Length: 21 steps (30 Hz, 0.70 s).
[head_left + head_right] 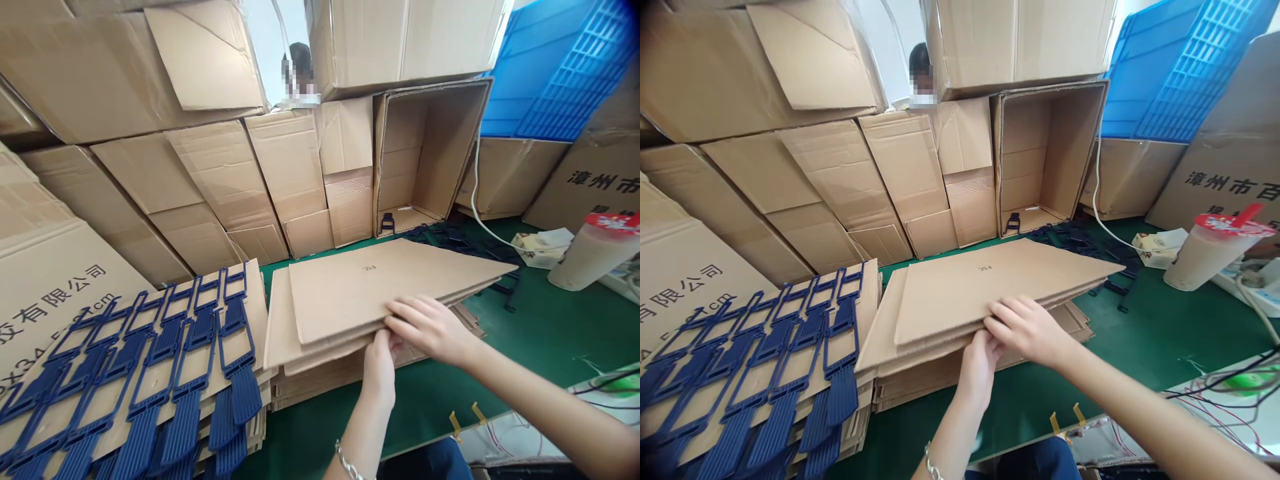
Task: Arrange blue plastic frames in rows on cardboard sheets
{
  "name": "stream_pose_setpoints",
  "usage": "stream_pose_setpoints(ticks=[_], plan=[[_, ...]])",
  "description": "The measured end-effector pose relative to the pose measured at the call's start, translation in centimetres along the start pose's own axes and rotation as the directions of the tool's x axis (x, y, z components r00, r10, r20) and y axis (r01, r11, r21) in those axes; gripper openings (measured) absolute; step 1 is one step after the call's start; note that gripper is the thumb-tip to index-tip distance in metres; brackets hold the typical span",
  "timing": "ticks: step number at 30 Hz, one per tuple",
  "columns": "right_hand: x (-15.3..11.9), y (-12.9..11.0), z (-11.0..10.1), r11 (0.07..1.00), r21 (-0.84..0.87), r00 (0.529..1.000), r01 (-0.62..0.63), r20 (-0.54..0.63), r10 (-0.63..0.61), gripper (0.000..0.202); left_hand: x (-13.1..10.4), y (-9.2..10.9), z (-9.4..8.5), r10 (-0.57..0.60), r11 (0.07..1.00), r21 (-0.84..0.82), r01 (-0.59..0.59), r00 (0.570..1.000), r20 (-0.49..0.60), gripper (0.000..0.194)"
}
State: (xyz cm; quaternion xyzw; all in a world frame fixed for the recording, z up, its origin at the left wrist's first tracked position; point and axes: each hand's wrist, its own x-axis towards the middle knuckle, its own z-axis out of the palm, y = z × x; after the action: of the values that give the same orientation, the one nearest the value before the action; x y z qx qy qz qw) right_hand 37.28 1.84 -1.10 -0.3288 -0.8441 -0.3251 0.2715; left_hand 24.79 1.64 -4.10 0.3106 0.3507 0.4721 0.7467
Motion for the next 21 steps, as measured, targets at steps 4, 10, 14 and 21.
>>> stream_pose_setpoints(ticks=[4,10,14,21], plan=[[-4.0,-2.5,1.1,0.99,0.069,0.993,-0.12,0.026,0.119,0.021,-1.0,-2.4,-2.5,-0.144,0.99,-0.001,0.144,0.989,0.047,0.027],[-6.8,-4.0,2.8,0.977,0.127,0.985,-0.174,0.034,0.171,0.019,-2.5,-2.8,-4.5,-0.29,0.953,-0.087,0.289,0.957,0.005,0.029],[-7.1,-4.6,3.1,0.976,0.115,0.982,-0.186,0.005,0.186,0.019,-3.6,-2.5,-5.0,-0.249,0.952,-0.215,0.219,0.961,-0.123,0.03],[-4.1,-1.7,2.1,0.986,0.047,0.972,-0.16,-0.166,0.166,0.01,-3.7,-2.5,-5.9,-0.318,0.933,-0.178,0.311,0.948,-0.012,0.036]])
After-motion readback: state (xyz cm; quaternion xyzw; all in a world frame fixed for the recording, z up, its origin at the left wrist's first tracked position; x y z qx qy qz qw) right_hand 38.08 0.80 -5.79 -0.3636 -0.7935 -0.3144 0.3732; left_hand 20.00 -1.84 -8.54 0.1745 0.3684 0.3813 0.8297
